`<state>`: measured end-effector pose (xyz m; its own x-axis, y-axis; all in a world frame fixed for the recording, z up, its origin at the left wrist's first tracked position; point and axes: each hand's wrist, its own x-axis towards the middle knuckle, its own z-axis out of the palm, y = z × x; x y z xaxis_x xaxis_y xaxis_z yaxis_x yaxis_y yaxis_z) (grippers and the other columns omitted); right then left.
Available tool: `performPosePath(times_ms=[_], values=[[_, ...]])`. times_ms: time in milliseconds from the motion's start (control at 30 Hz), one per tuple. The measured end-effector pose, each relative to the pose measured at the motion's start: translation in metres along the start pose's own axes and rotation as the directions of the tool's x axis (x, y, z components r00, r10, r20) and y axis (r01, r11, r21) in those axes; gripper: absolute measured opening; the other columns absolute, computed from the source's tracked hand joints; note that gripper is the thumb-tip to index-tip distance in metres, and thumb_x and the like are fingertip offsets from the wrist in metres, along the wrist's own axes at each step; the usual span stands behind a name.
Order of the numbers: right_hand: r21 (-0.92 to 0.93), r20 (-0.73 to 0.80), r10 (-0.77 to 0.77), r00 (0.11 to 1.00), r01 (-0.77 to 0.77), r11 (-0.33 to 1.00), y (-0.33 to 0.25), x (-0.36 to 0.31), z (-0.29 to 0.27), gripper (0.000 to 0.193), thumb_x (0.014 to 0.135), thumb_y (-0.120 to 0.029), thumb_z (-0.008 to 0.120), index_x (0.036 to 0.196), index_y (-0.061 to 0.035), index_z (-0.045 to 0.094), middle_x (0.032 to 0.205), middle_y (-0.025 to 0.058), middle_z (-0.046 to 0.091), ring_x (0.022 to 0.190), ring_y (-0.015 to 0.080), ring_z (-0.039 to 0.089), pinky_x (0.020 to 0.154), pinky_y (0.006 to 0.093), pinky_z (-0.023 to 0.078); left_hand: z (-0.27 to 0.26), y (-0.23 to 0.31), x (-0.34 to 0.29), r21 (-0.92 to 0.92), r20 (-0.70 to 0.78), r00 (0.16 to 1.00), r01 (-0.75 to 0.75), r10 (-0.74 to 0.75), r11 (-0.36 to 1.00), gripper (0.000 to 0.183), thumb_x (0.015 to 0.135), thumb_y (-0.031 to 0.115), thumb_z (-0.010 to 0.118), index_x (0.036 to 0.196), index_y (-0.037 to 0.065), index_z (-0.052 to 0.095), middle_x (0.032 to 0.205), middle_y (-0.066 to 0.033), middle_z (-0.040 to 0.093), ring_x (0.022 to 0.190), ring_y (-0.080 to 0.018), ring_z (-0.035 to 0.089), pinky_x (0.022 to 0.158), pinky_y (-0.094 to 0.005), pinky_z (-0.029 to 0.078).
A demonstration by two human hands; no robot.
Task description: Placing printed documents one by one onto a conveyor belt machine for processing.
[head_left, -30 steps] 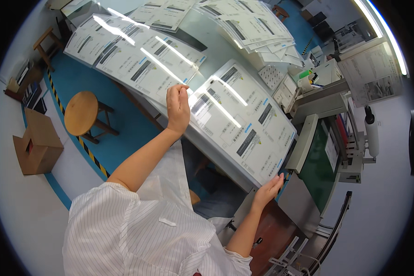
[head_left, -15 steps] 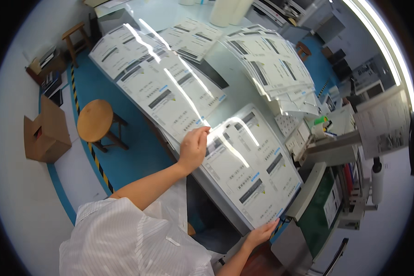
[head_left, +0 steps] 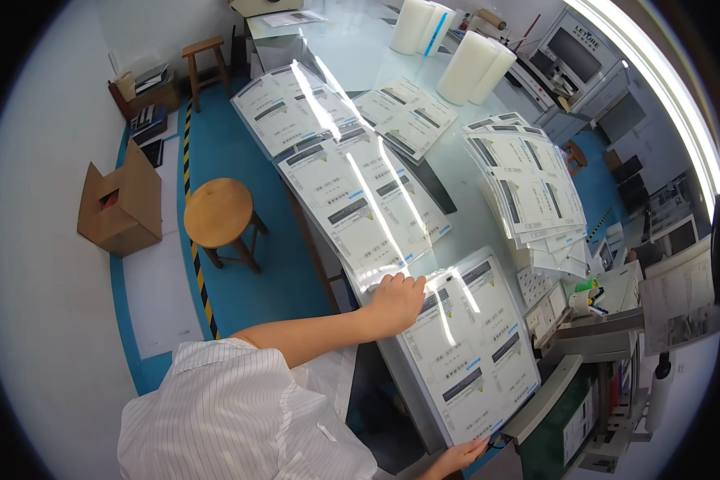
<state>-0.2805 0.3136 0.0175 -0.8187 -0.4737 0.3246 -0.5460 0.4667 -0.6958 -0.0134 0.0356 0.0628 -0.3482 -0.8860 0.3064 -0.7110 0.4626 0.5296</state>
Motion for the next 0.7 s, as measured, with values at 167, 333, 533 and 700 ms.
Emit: performPosePath(times_ms=[167, 333, 533, 700], values=[[0.116, -0.038, -0.039, 0.999, 0.043, 0.992, 0.026, -0.009, 0.002, 0.039, 0.104, -0.017, 0.034, 0.135, 0.0057, 0.043, 0.126, 0.0234, 0.056, 0.108, 0.0281, 0.059, 0.091, 0.0343, 0.047, 0.010, 0.015, 0.007, 0.100, 0.021, 0.999, -0.029, 0.027, 0.995, 0.040, 0.091, 0.020, 0.050, 0.116, -0.011, 0.049, 0.090, -0.0190, 0.060, 0.077, -0.0295, 0.059, 0.071, -0.0407, 0.048], [0.091, -0.083, 0.056, 0.995, -0.048, 0.995, -0.023, -0.015, -0.001, 0.039, 0.104, -0.018, 0.035, 0.134, 0.0053, 0.044, 0.124, 0.0232, 0.057, 0.108, 0.0274, 0.059, 0.091, 0.0340, 0.046, 0.010, 0.024, 0.013, 0.037, 0.072, 0.997, 0.022, -0.025, 0.999, 0.046, 0.091, 0.024, 0.050, 0.123, -0.009, 0.044, 0.095, -0.0212, 0.059, 0.085, -0.0340, 0.060, 0.075, -0.0431, 0.049], [0.146, -0.057, 0.146, 0.988, -0.136, 0.980, -0.036, -0.010, -0.004, 0.041, 0.102, -0.019, 0.039, 0.136, 0.0013, 0.043, 0.119, 0.0228, 0.061, 0.105, 0.0305, 0.062, 0.088, 0.0369, 0.048, 0.007, 0.028, 0.019, -0.039, 0.102, 0.994, 0.033, -0.029, 0.999, 0.051, 0.094, 0.027, 0.047, 0.130, -0.009, 0.042, 0.109, -0.0269, 0.058, 0.097, -0.0422, 0.057, 0.085, -0.0474, 0.046], [0.069, 0.002, 0.178, 0.984, -0.178, 0.982, -0.041, -0.004, -0.004, 0.042, 0.099, -0.019, 0.041, 0.136, 0.0000, 0.043, 0.121, 0.0264, 0.058, 0.106, 0.0394, 0.060, 0.088, 0.0422, 0.049, 0.018, 0.017, 0.020, 0.017, 0.076, 0.996, 0.034, -0.035, 0.999, 0.046, 0.096, 0.028, 0.043, 0.130, -0.003, 0.046, 0.117, -0.0276, 0.058, 0.107, -0.0442, 0.055, 0.090, -0.0464, 0.044]])
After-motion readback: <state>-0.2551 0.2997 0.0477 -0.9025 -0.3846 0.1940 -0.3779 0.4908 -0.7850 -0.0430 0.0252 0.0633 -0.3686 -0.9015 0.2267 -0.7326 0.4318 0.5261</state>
